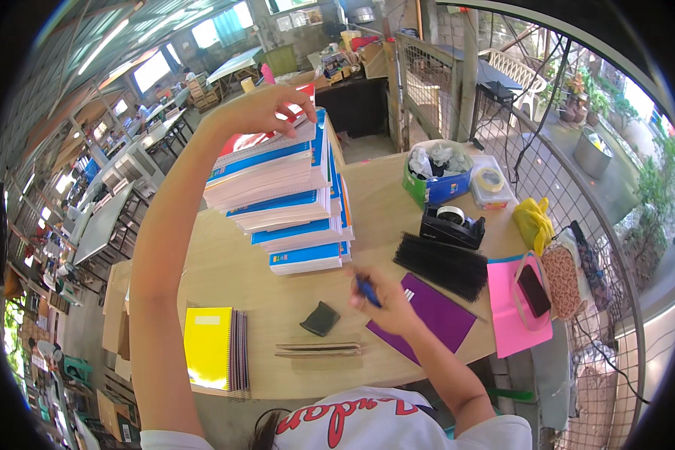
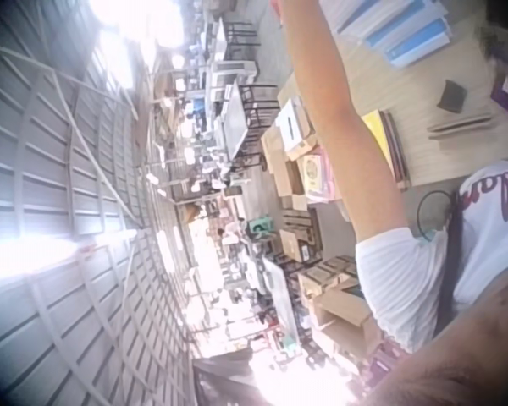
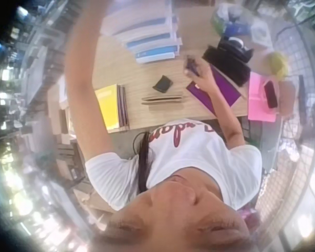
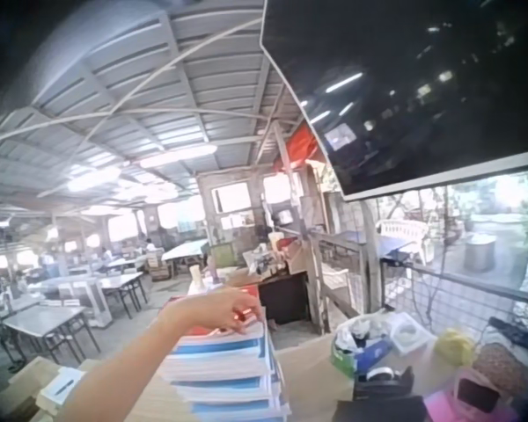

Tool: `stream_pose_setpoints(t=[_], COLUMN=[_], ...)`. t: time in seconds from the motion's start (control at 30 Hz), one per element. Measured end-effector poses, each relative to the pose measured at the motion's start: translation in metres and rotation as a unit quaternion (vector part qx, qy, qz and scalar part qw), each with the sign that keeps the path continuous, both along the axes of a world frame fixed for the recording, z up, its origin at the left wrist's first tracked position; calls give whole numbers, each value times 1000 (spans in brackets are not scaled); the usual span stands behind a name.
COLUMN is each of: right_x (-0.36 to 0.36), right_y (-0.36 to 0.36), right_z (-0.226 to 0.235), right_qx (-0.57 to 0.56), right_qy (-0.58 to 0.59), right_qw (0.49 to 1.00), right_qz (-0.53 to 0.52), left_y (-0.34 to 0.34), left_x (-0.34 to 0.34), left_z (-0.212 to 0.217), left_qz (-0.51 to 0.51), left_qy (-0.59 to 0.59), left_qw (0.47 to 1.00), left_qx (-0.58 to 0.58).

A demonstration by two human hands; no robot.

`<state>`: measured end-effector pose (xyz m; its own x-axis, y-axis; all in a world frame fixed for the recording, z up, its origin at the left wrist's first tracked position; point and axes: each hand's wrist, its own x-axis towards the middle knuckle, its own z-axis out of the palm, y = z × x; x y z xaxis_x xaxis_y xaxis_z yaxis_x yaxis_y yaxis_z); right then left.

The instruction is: The person takes spiral notebooks from a stack, uses a tool to cut or trim the ends of the spiral binding, and smooths the binding by hand.

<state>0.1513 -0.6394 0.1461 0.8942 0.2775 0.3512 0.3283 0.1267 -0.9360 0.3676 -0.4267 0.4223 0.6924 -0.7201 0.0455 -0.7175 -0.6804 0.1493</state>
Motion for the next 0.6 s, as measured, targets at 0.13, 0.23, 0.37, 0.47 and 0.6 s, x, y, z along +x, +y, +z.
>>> stream_pose_setpoints(t=[0.13,0.23,0.37,0.47,0.6], right_x=[38,63,79,83,105], right_y=[-15,-19,-19,-16,-4], right_z=[53,99,139,152,159], right_qx=[136,163,186,181,154], right_qy=[9,-15,-68,-74,-79], right_qw=[990,985,980,980,983], right_qz=[-44,-50,-28,-35,-66], left_y=[-3,5,8,6,8], left_x=[0,10,15,14,12], left_z=[-2,-10,-12,-10,-7], left_qz=[-4,-36,-13,-47,-40], left_qy=[17,-21,57,-20,15], left_qw=[1000,999,997,999,998], left_qx=[-22,-22,-53,-13,-40])
